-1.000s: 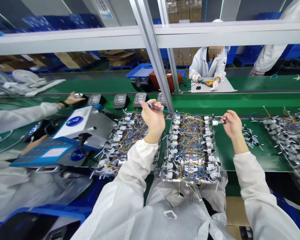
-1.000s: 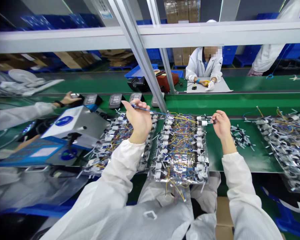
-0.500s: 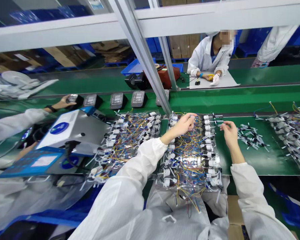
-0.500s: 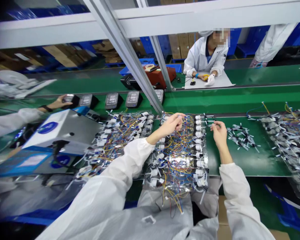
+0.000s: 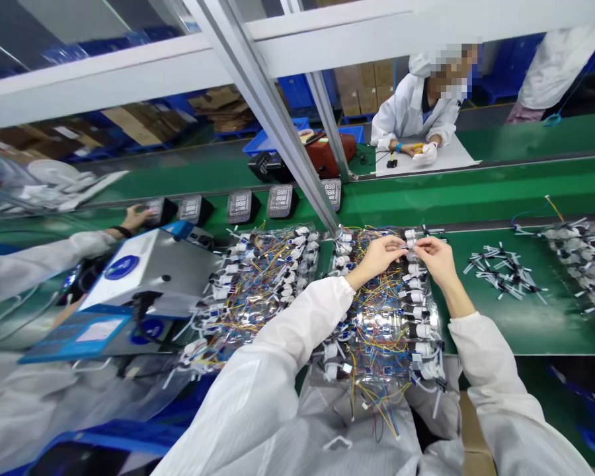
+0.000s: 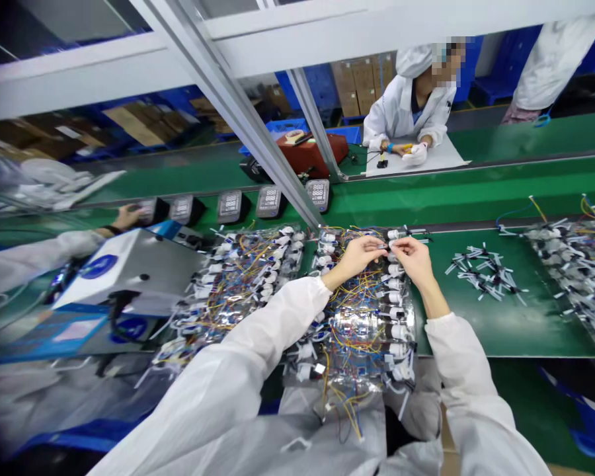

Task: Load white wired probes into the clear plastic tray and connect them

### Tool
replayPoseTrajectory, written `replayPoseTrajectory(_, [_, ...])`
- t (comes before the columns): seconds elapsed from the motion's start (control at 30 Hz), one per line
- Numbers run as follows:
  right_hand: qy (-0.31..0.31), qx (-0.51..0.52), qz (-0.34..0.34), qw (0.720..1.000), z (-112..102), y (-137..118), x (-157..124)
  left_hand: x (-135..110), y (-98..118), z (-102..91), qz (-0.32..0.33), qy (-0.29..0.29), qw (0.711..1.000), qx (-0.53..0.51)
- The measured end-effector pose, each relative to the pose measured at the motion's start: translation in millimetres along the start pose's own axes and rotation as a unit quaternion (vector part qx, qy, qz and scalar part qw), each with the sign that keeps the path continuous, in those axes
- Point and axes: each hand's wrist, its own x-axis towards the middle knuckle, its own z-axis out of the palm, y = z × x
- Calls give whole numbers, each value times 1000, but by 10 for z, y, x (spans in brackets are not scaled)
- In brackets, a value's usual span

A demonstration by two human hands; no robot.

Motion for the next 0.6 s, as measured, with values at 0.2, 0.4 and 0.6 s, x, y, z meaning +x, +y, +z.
replayPoseTrajectory(0.2, [-10,0,-17,1000,38,47,-44,-45,3,-1,-1,21,1000,-18])
replayPoseTrajectory(0.4, [13,-17,-20,1000,66,25,-65,-63,-26,20,-21,22,999,-32])
replayPoseTrajectory(0.6, [6,-35,-24,999,68,17,-77,-56,-93,11,-24,31,998,-58])
